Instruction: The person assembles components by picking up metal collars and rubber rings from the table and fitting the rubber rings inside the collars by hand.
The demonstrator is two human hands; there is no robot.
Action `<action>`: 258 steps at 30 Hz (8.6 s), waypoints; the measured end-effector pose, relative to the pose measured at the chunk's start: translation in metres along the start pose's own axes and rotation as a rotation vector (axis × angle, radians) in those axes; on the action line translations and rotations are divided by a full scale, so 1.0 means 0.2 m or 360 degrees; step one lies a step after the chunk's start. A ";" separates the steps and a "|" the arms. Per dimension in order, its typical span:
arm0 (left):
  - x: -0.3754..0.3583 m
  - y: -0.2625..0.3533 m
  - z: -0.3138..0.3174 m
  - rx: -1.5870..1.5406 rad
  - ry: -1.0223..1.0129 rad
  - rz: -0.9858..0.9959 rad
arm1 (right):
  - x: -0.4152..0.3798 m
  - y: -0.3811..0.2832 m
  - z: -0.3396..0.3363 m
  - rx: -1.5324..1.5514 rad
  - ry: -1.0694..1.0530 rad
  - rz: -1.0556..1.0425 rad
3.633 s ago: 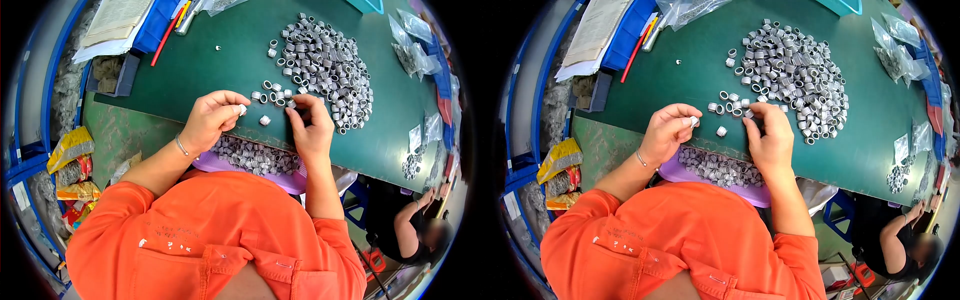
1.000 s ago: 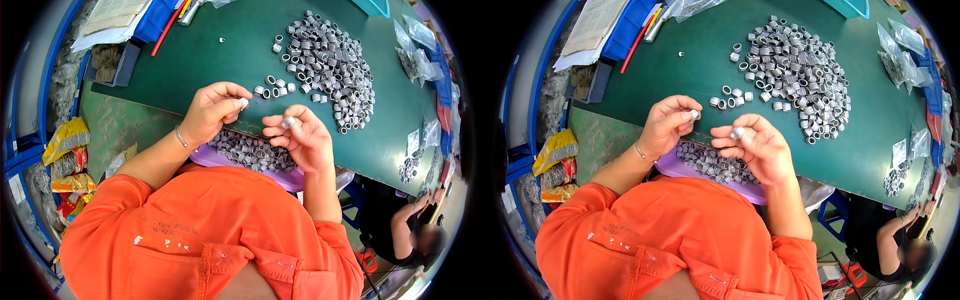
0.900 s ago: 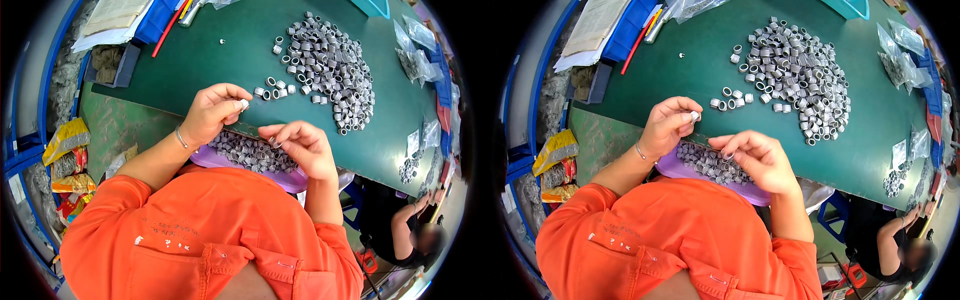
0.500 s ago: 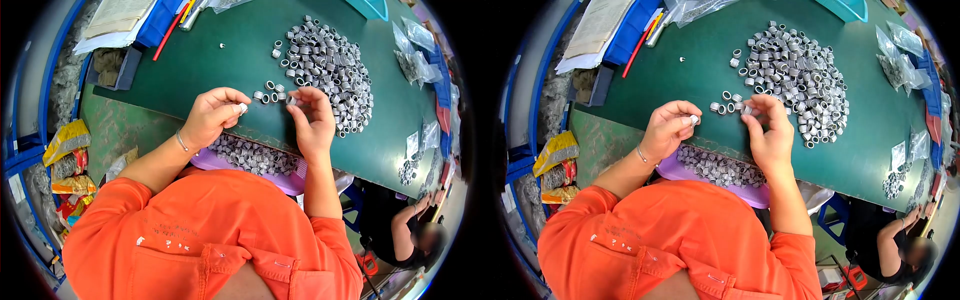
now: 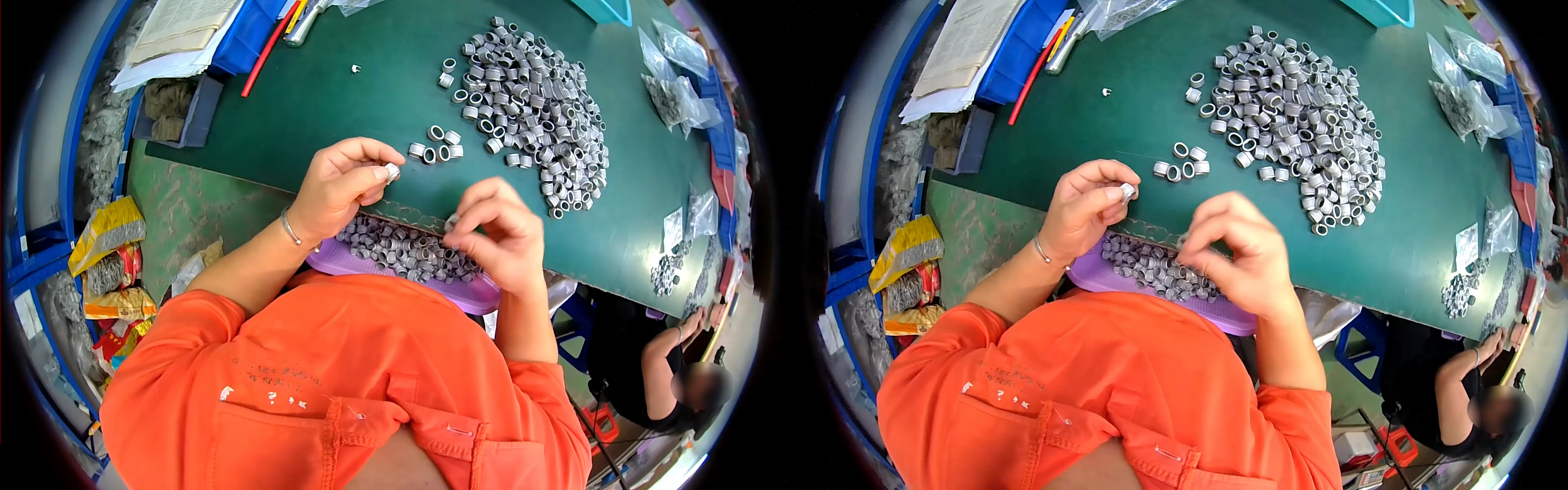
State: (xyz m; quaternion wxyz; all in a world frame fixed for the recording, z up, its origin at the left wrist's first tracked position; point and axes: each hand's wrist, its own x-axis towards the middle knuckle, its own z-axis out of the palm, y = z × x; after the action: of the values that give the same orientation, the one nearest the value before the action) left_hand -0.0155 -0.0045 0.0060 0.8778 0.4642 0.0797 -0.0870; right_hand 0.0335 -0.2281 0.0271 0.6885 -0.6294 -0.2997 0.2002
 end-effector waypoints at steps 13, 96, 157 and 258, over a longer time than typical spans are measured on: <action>0.00 0.01 0.01 -0.0062 0.0046 0.0008 | 0.12 0.13 0.02 -0.1492 0.0357 -0.0311; -0.01 -0.05 0.11 0.1290 0.0030 0.0564 | 0.05 0.08 0.04 0.0823 0.0615 0.0681; 0.06 0.05 0.01 0.1555 -0.0083 0.0866 | 0.14 0.05 0.15 0.0272 0.0447 0.0268; 0.05 0.02 0.01 0.1301 0.0173 0.0919 | 0.15 0.13 0.16 0.0144 0.0416 0.0031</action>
State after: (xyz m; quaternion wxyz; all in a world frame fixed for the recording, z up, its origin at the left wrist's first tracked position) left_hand -0.0047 -0.0051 0.0075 0.6069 0.7772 -0.0470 0.1595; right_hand 0.0376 -0.1815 0.0079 0.7474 -0.6212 -0.1920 0.1366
